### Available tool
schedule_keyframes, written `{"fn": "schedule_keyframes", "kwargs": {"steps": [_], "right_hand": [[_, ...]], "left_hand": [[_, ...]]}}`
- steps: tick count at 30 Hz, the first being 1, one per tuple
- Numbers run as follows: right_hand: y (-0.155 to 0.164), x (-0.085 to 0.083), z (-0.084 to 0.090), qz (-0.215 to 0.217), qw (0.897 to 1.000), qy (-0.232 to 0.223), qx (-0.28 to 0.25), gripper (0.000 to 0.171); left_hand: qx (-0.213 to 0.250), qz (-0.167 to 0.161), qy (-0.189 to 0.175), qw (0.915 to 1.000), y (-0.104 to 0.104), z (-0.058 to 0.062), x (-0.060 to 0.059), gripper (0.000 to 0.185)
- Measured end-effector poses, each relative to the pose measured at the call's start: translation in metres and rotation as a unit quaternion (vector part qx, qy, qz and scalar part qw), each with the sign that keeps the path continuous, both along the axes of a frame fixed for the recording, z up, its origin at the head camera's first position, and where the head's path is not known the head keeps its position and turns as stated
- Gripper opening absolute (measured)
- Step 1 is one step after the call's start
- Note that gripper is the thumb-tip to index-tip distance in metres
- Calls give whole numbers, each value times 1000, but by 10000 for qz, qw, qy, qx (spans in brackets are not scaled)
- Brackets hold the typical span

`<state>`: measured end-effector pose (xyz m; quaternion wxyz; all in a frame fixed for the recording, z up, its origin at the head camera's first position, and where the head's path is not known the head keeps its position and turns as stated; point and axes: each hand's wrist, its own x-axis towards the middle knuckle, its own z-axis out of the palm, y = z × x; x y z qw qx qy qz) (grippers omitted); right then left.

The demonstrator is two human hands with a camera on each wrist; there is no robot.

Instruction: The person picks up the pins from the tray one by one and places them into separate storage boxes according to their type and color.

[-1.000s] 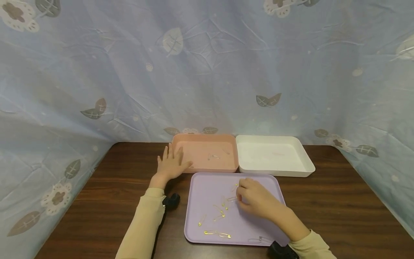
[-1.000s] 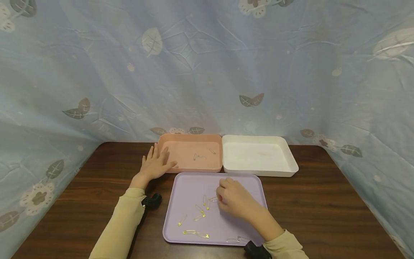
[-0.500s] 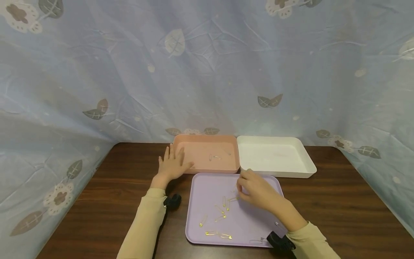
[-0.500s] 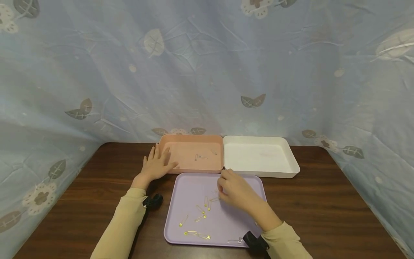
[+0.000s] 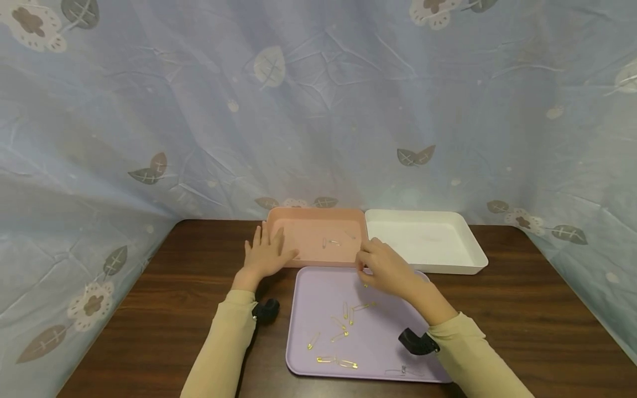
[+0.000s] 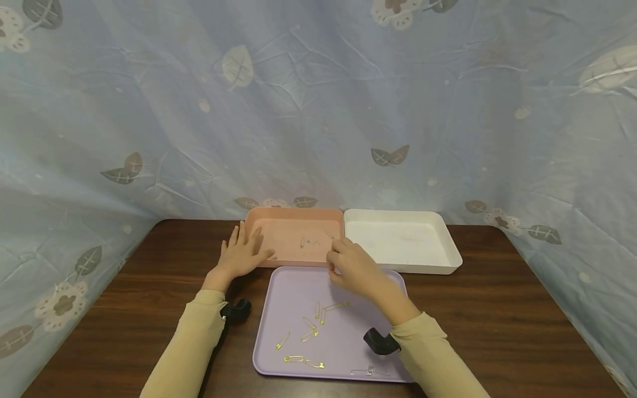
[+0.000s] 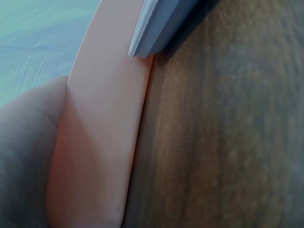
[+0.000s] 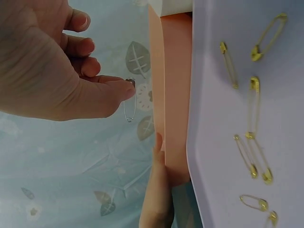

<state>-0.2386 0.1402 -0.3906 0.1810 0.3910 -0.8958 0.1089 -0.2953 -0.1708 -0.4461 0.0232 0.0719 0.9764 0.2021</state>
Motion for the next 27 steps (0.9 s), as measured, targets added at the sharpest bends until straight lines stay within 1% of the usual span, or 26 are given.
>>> {"fn": "schedule_keyframes", "kwargs": {"steps": [6,11,14,21,27], "right_hand": [[-6,-18,4,-160,9997,-190,-45,15],[-9,-32,4,-317,9994,-121,101,9],[-11,-39,4,-444,9987,-177,178,7],[-13,-56,-1,-653,9971,-308,232,10],[-13,-67,-7,-858,9947,-470,331,10]], "left_hand": [[64,27,3,10000,0,3,1,87],[56,19,-25,10000,1,4,1,86],[60,21,-44,10000,1,4,0,87],[-31,26,5,10000,0,2,-1,87],[-58,30,27,10000,2,2,-1,86]]}}
